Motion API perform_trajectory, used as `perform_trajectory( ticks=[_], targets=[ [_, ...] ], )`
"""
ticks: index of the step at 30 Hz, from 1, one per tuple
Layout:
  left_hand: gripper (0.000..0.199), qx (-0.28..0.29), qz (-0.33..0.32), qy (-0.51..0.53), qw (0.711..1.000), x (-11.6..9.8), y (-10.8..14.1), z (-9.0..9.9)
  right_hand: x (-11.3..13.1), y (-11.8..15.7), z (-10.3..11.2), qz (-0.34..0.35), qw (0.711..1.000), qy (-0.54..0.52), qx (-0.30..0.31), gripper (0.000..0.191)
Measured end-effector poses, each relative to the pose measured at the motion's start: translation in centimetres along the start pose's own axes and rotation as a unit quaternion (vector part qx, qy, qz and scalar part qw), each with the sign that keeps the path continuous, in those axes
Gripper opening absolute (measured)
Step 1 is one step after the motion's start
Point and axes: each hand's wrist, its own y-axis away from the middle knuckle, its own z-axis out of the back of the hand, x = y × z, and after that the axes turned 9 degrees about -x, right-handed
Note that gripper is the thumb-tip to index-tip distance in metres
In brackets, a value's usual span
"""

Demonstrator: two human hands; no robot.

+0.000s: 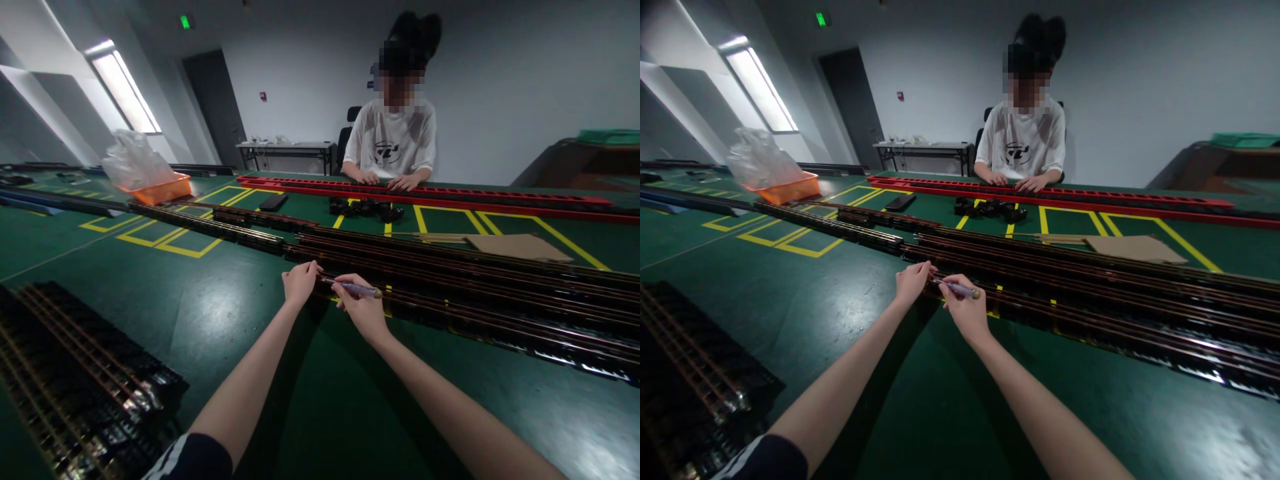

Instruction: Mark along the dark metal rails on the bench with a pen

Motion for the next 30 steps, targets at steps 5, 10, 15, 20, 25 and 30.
perform_trajectory(
  ticks=[5, 10, 15, 20, 25, 30],
  targets=[
    [0.041, -0.001, -0.012, 0.002, 1.0, 0.14, -0.07, -0.17, 0.55, 0.06, 0.12, -0.005, 1.0, 0.015, 0.008, 0.019],
    [0.04, -0.002, -0.012, 0.002, 1.0, 0.18, -0.07, -0.23, 0.58, 0.01, 0.28, -0.002, 0.999, 0.032, 0.022, 0.022],
    [0.04, 0.001, -0.011, 0.003, 1.0, 0.14, -0.05, -0.22, 0.5, 0.03, 0.26, 0.006, 0.999, 0.038, 0.036, 0.022],
    [0.04, 0.001, -0.013, 0.005, 1.0, 0.2, -0.11, -0.26, 0.57, 0.12, 0.13, 0.016, 0.999, 0.045, 0.023, 0.022],
    [0.04, 0.003, -0.012, 0.0, 1.0, 0.16, -0.15, -0.24, 0.59, 0.16, 0.1, 0.02, 0.999, 0.048, -0.003, 0.023],
    [0.039, 0.005, -0.008, -0.005, 1.0, 0.12, -0.12, -0.26, 0.62, 0.18, 0.16, 0.035, 0.998, 0.039, -0.034, 0.023]
  ],
)
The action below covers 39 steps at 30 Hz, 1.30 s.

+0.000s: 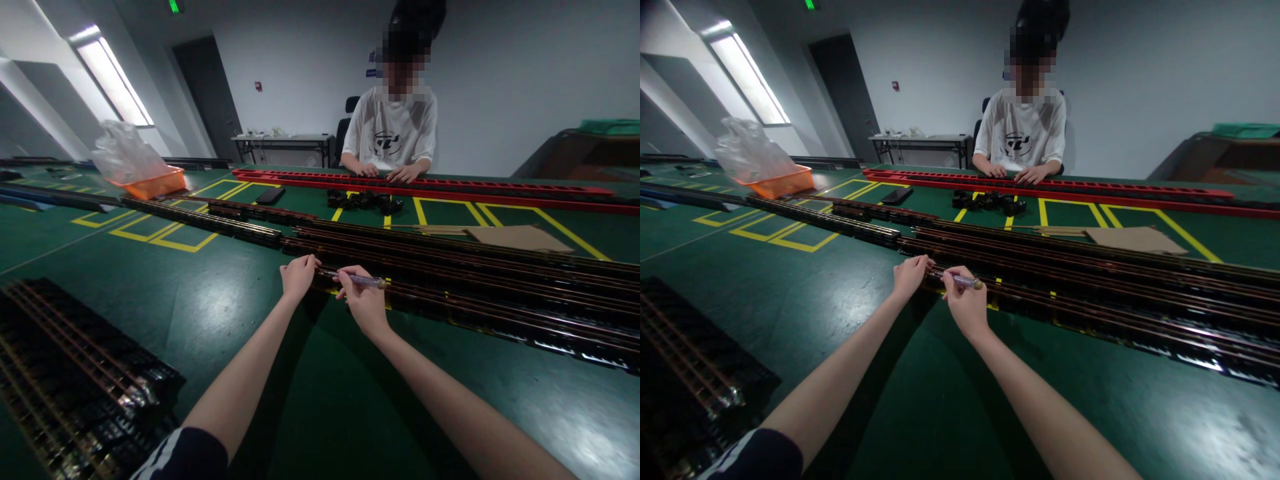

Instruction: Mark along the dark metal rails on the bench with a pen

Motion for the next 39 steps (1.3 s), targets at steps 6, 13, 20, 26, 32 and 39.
perform_trajectory(
  ticks=[6, 13, 20, 26, 32, 39],
  targets=[
    [0.039, -0.002, -0.001, 0.002, 1.0, 0.0, 0.0, 0.0, 0.0, 0.0, 0.1, -0.01, 1.0, -0.014, 0.013, 0.022],
    [0.04, -0.001, -0.001, 0.005, 1.0, -0.1, 0.0, 0.1, -0.5, -0.2, 0.0, -0.025, 0.999, -0.032, 0.023, 0.023],
    [0.043, 0.0, -0.002, 0.012, 1.0, 0.0, 0.1, 0.0, -0.1, -0.2, 0.3, -0.018, 0.999, -0.035, 0.003, 0.024],
    [0.044, 0.01, -0.013, 0.011, 1.0, 0.1, -0.1, -0.2, -0.1, -0.2, 0.6, -0.023, 0.998, -0.052, -0.029, 0.023],
    [0.041, 0.018, -0.03, 0.007, 0.999, 0.1, -0.2, -0.2, -0.2, -0.2, 0.8, -0.036, 0.994, -0.084, -0.054, 0.024],
    [0.036, 0.018, -0.049, -0.005, 0.999, 0.0, 0.1, -0.2, 0.0, -0.1, 1.3, -0.062, 0.989, -0.107, -0.08, 0.023]
  ],
)
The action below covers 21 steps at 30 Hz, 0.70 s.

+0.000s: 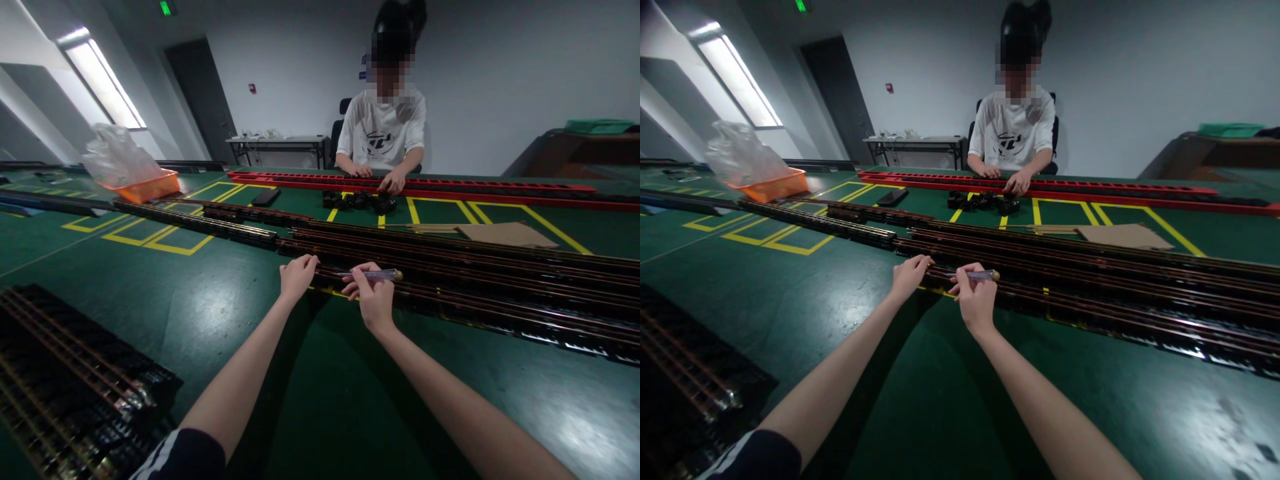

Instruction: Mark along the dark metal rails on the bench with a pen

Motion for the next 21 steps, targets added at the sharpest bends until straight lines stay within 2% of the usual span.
perform_trajectory(
  ticks=[6, 12, 16, 21],
  targets=[
    [0.034, -0.001, -0.031, -0.029, 0.999, 0.0, 0.1, -0.3, -0.2, -0.1, 0.5, 0.015, 1.0, 0.02, 0.004, 0.023],
    [0.033, 0.007, -0.048, -0.046, 0.998, 0.0, 0.1, -0.3, -0.1, -0.4, 1.6, 0.104, 0.985, 0.109, 0.086, 0.026],
    [0.033, 0.008, -0.046, -0.041, 0.998, 0.0, 0.1, -0.2, 0.2, -0.4, 2.3, 0.109, 0.982, 0.115, 0.1, 0.027],
    [0.034, 0.009, -0.045, -0.032, 0.998, 0.1, 0.1, -0.3, 0.3, -0.4, 3.1, 0.08, 0.987, 0.106, 0.095, 0.026]
  ],
)
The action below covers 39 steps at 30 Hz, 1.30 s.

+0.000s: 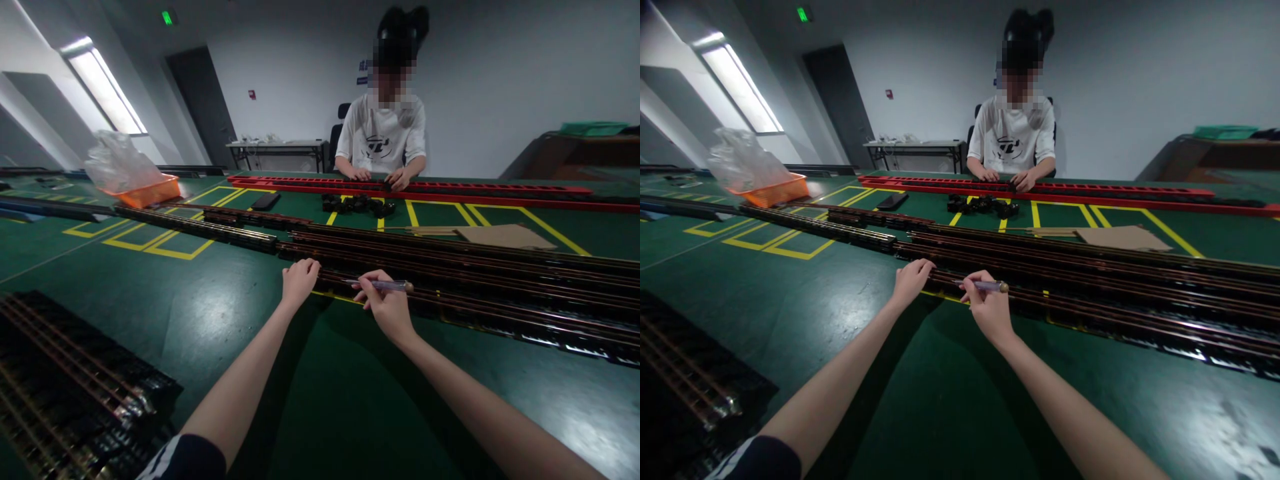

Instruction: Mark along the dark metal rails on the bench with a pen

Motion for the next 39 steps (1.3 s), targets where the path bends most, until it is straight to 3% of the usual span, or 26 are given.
perform_trajectory(
  ticks=[29, 36, 39],
  targets=[
    [0.035, -0.002, -0.009, -0.014, 1.0, 0.1, 0.0, -0.1, 0.5, 0.2, 0.1, -0.034, 0.999, 0.007, -0.012, 0.024],
    [0.027, -0.114, -0.103, -0.022, 0.988, -0.2, 0.8, -0.2, 0.3, 0.1, 0.1, -0.038, 0.999, -0.008, -0.034, 0.028],
    [0.028, -0.119, -0.166, -0.045, 0.978, -0.6, 1.2, -0.2, 0.3, 0.1, 0.2, -0.031, 0.998, -0.012, -0.048, 0.028]
  ],
)
